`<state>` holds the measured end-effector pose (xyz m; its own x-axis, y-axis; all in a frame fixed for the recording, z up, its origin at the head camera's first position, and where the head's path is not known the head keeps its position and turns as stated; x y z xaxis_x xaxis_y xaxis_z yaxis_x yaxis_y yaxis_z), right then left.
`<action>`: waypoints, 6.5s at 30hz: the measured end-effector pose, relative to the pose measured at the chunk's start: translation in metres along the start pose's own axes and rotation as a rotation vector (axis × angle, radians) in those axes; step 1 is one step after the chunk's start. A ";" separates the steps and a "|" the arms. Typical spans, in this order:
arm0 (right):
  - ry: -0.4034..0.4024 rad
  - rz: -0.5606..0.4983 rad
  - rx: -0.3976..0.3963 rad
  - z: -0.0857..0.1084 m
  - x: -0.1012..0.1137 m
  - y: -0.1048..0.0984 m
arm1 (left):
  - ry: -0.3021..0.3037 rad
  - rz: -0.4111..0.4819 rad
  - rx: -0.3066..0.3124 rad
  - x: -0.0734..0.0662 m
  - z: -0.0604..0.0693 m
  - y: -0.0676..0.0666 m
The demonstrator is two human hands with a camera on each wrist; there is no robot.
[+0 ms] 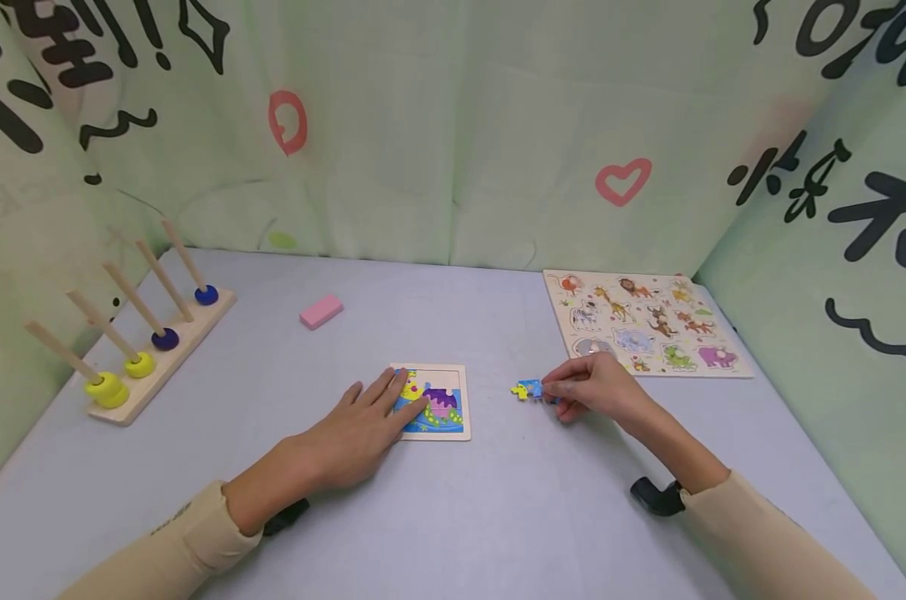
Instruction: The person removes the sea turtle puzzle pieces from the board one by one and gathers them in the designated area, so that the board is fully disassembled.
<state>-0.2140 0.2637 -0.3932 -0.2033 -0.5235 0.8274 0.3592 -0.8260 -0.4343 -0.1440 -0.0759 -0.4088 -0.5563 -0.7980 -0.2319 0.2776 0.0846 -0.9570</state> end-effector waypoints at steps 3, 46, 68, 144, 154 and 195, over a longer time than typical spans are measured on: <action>-0.001 0.008 0.005 0.000 -0.001 0.000 | 0.001 0.000 0.004 0.000 0.000 0.000; -0.060 0.045 -0.019 -0.011 0.024 0.029 | -0.019 0.040 -0.004 -0.001 -0.001 0.001; -0.169 0.063 0.104 -0.046 0.073 0.111 | -0.075 0.110 0.013 0.004 0.003 0.003; -0.108 0.049 0.176 -0.060 0.086 0.135 | -0.113 0.059 -0.017 0.001 0.005 -0.002; -0.069 -0.013 0.176 -0.062 0.082 0.130 | -0.109 0.054 -0.021 0.002 0.005 -0.001; 0.030 -0.001 0.059 -0.024 0.023 0.037 | -0.104 0.036 -0.053 0.001 0.005 -0.001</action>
<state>-0.2270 0.2164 -0.3989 -0.2305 -0.5292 0.8166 0.4116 -0.8134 -0.4110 -0.1408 -0.0796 -0.4068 -0.4612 -0.8514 -0.2499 0.2527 0.1439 -0.9568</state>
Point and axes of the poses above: each hand's wrist, its own z-axis away from the middle knuckle, its own y-axis out of the palm, x = y × z, the point moved 3 cm from there along -z, towards the middle knuckle, and after that the axes turned 4 degrees about -z, right-handed, at the moved point
